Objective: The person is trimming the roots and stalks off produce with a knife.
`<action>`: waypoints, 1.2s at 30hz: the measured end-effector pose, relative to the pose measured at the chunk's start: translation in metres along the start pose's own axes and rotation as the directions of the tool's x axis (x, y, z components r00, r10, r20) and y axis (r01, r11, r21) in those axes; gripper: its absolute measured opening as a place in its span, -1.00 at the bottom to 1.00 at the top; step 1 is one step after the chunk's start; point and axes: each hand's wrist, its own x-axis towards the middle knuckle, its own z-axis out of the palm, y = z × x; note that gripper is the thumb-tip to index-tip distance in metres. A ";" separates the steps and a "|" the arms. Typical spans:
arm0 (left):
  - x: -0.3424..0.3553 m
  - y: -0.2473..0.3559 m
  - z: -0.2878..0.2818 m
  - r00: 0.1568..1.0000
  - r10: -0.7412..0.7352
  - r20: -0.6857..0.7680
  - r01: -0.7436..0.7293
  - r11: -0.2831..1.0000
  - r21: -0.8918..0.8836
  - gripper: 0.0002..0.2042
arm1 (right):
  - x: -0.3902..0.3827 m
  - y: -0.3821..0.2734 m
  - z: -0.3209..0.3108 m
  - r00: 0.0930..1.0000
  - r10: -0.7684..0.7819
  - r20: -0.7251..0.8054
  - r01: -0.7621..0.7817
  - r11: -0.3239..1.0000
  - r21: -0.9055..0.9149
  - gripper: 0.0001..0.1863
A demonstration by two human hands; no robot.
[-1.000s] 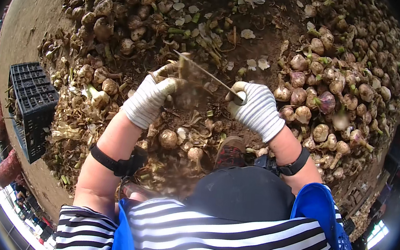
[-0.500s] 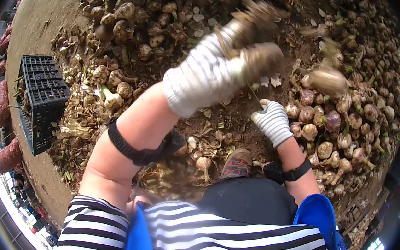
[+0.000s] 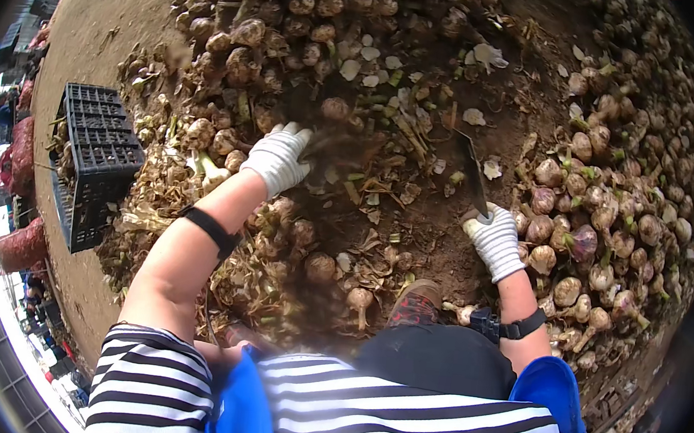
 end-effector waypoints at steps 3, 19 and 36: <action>0.002 -0.068 0.006 0.967 -0.254 -0.037 -0.001 0.139 -0.990 -0.78 | 0.004 0.023 -0.002 1.000 -0.014 -0.002 0.014 0.998 0.054 -0.86; 0.014 -0.039 0.004 0.707 -0.706 0.041 0.703 0.694 -0.156 -0.14 | -0.003 -0.008 0.007 0.998 -0.043 0.055 0.041 0.999 0.028 -0.86; -0.010 0.069 0.011 0.994 0.108 0.002 0.040 -0.352 -0.935 -0.65 | -0.028 -0.102 0.013 0.772 -0.620 0.139 0.589 0.617 -0.521 -0.84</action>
